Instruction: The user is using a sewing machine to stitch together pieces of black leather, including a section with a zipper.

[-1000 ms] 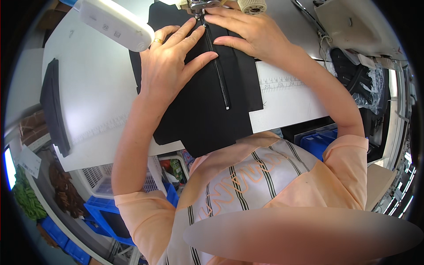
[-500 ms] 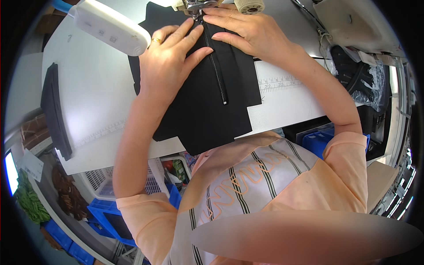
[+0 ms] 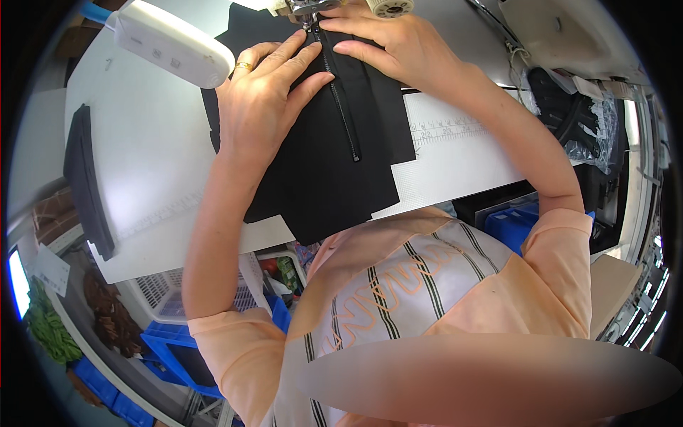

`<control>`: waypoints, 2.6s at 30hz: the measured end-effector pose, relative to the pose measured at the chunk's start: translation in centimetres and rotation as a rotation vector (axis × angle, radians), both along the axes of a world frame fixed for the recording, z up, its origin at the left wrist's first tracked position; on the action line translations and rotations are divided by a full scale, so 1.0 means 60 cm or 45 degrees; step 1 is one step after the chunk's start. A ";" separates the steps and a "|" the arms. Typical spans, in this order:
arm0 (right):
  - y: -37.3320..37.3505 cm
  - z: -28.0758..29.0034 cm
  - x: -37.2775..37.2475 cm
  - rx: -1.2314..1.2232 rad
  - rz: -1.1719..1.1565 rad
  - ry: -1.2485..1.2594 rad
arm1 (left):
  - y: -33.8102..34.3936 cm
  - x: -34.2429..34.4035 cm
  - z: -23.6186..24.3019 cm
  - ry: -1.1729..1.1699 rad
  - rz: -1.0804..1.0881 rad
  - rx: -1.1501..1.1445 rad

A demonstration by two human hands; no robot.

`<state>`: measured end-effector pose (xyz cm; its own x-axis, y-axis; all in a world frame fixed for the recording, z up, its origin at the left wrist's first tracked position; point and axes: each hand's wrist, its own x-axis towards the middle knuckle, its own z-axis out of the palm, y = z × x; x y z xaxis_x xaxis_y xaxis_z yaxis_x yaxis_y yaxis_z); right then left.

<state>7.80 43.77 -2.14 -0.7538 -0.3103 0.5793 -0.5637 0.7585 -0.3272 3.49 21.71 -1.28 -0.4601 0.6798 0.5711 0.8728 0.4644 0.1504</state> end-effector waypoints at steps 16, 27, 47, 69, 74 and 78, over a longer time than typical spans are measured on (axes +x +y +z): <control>-0.022 0.003 -0.015 0.149 -0.357 -0.143 | -0.008 0.005 -0.006 0.083 0.065 -0.094; -0.014 0.031 0.044 0.461 -0.184 0.104 | -0.011 0.008 -0.001 0.042 0.057 -0.132; 0.010 0.023 0.074 0.113 -0.164 -0.170 | -0.028 0.039 -0.013 0.016 0.073 -0.300; -0.086 0.033 0.212 0.092 0.096 0.115 | -0.059 0.106 0.063 -0.735 -0.018 0.037; -0.104 0.019 0.191 0.189 0.086 0.023 | -0.060 0.106 0.065 -0.805 -0.015 0.030; -0.108 0.017 0.186 0.144 0.029 0.026 | -0.063 0.101 0.057 -0.848 -0.023 0.068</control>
<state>18.99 37.31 -1.13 -0.7341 -0.3915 0.5548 -0.5870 0.7767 -0.2285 9.53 17.96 2.15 -0.7153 0.6691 0.2019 0.5927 0.4278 0.6824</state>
